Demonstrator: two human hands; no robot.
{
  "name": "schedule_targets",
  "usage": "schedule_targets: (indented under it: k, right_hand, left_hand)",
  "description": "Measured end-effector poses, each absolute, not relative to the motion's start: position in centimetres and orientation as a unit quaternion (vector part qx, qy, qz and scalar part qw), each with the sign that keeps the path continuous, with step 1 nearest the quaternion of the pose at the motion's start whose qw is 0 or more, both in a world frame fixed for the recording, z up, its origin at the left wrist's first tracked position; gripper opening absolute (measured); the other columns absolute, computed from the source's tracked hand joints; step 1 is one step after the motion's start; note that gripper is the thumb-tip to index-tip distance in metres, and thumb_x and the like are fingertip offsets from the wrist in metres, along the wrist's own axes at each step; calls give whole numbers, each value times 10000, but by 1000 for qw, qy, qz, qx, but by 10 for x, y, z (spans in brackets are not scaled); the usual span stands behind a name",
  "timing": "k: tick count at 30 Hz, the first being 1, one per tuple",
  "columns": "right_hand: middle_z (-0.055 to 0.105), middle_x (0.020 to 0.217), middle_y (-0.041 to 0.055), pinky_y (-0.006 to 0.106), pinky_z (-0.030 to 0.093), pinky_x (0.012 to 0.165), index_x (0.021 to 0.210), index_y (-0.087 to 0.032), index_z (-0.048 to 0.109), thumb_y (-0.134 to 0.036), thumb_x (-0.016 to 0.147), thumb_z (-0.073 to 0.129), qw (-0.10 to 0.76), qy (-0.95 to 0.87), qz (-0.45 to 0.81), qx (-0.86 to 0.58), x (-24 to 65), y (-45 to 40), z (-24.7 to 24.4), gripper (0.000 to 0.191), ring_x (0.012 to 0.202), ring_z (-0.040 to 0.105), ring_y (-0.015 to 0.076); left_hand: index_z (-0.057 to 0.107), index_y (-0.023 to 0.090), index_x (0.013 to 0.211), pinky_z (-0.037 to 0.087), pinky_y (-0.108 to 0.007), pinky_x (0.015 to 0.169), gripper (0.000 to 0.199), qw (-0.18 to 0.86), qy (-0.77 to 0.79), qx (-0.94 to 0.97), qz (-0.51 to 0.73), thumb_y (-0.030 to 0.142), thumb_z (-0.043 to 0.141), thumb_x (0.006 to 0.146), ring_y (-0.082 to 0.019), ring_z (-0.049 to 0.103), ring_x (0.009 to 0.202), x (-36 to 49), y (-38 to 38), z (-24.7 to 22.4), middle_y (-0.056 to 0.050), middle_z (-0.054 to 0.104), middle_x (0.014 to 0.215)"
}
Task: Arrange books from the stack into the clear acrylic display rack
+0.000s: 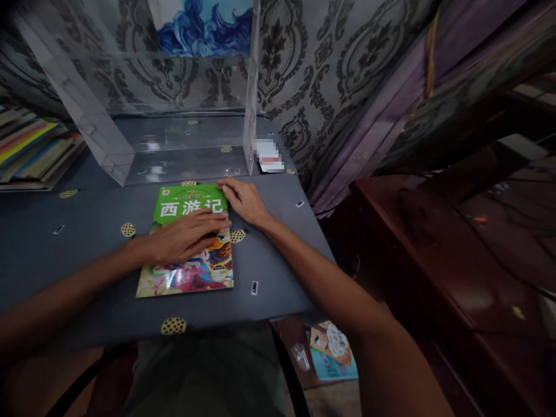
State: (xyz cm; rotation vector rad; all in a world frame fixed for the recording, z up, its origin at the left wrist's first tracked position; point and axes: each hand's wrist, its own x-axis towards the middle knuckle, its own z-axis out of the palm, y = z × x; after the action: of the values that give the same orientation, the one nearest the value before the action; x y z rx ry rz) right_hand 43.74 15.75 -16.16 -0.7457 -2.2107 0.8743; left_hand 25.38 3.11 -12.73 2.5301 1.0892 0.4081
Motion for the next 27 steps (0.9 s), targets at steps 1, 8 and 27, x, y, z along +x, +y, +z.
schedule_targets:
  k: [1, 8, 27]
  right_hand:
    - [749, 1171, 68, 396, 507, 1004, 1198, -212, 670, -373, 1023, 415, 322, -842, 328, -281, 437, 158, -162, 349, 1106, 684, 219]
    - [761, 1151, 71, 402, 530, 967, 1183, -200, 667, -317, 1005, 431, 330, -858, 283, -275, 437, 158, -164, 317, 1080, 696, 218]
    - [599, 1452, 106, 381, 355, 1191, 1282, -154, 620, -390, 1050, 450, 101, -971, 135, 167, 391, -9, -114, 373, 1388, 509, 196]
  left_hand:
    - [511, 210, 1393, 281, -491, 1237, 393, 196, 368, 897, 145, 258, 364, 1032, -212, 474, 1422, 257, 23, -125, -100, 580, 1469]
    - [517, 188, 1409, 242, -490, 1259, 447, 285, 241, 918, 130, 130, 395, 983, -203, 459, 1435, 268, -19, -114, -125, 608, 1434]
    - [571, 152, 1064, 530, -316, 891, 152, 390, 495, 581, 515, 173, 505, 928, -141, 678, 917, 226, 24, -142, -57, 727, 946]
